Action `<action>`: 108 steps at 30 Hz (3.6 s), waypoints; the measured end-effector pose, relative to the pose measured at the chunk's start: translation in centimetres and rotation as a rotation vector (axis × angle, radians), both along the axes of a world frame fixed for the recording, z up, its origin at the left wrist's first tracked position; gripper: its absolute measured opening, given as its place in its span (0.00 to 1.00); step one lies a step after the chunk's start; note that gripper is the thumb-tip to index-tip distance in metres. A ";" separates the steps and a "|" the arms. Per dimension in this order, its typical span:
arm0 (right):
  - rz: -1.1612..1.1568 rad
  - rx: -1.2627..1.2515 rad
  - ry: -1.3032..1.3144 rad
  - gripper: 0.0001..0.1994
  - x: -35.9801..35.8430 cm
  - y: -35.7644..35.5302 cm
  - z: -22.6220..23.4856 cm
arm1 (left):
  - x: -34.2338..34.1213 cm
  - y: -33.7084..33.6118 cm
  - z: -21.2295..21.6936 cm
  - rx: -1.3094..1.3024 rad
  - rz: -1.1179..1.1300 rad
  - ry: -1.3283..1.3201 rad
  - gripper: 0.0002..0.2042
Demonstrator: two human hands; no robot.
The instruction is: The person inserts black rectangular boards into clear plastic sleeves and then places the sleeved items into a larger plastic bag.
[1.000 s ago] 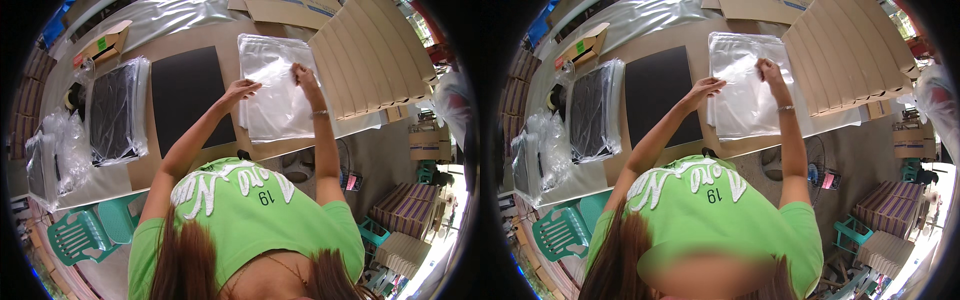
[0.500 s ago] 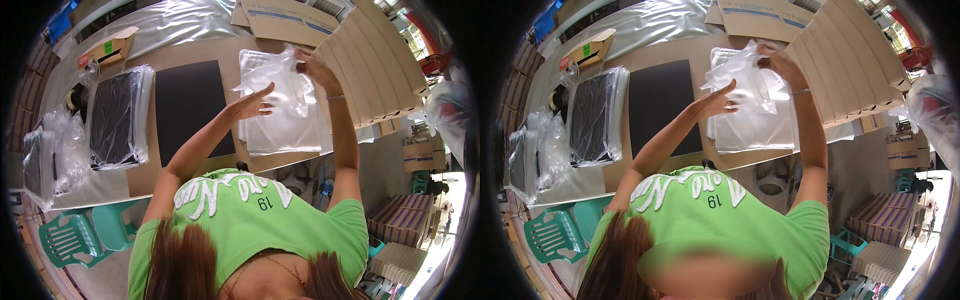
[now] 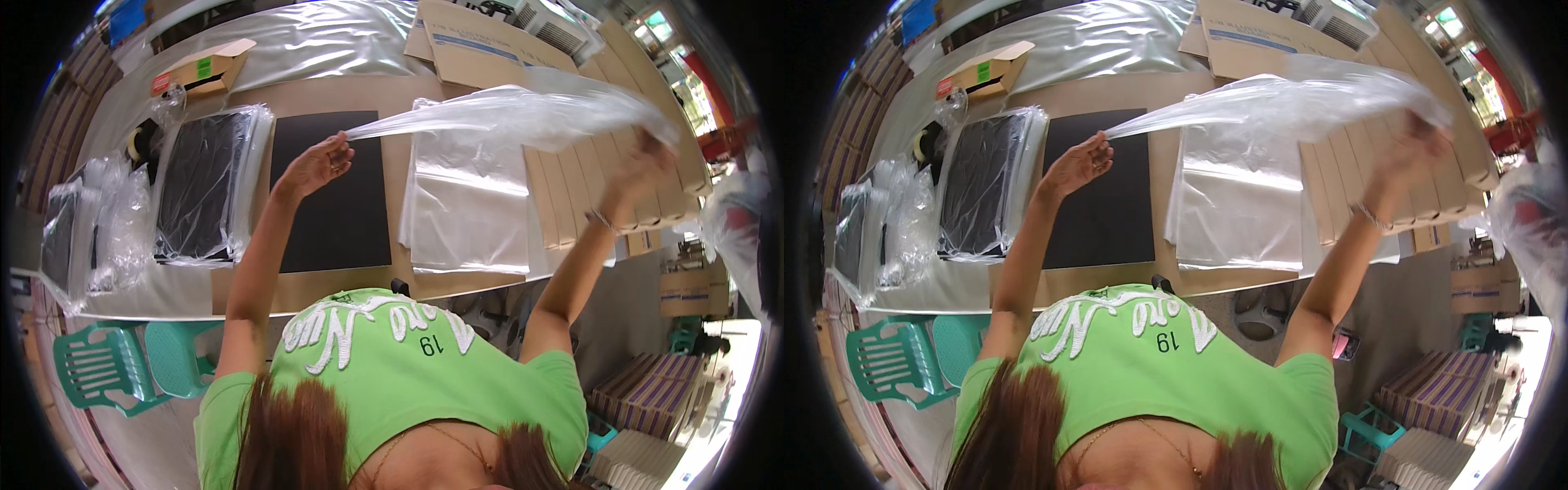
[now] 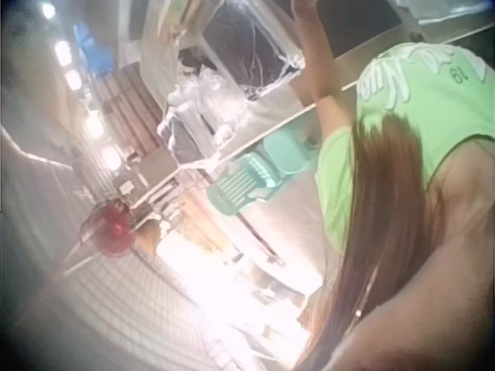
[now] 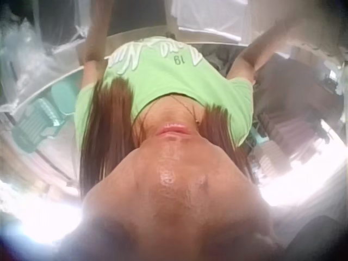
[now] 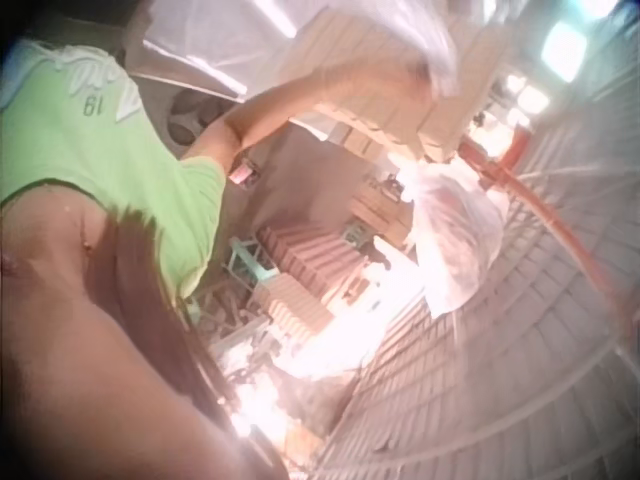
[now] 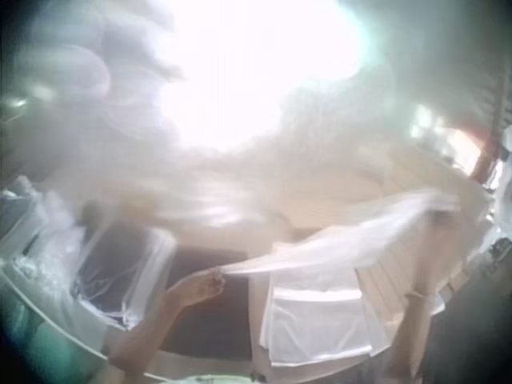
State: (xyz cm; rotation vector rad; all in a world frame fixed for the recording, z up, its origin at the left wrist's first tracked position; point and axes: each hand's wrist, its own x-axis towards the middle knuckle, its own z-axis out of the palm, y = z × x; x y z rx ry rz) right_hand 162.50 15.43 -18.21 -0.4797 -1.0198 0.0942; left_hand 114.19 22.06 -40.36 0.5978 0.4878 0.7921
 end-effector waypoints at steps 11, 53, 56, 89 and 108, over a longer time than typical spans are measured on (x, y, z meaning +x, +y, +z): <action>0.602 -1.130 0.184 0.13 -10.1 1.3 -13.8 | 2.6 -3.5 1.4 -0.092 -0.094 -0.345 0.26; 0.559 -0.821 -0.874 0.19 -30.1 -2.5 -13.8 | -0.7 -7.7 11.8 0.892 0.099 0.884 0.25; 0.464 -0.939 -0.840 0.10 -30.4 -0.7 -13.3 | 0.8 -7.9 13.0 0.919 0.258 0.777 0.33; -0.403 -1.093 -0.159 0.11 -11.3 -7.1 -23.3 | -2.5 -14.0 4.8 0.080 0.122 0.342 0.12; 0.376 -0.513 -1.105 0.15 -28.6 -7.2 -9.5 | 0.5 -13.1 8.9 0.253 -0.044 0.223 0.09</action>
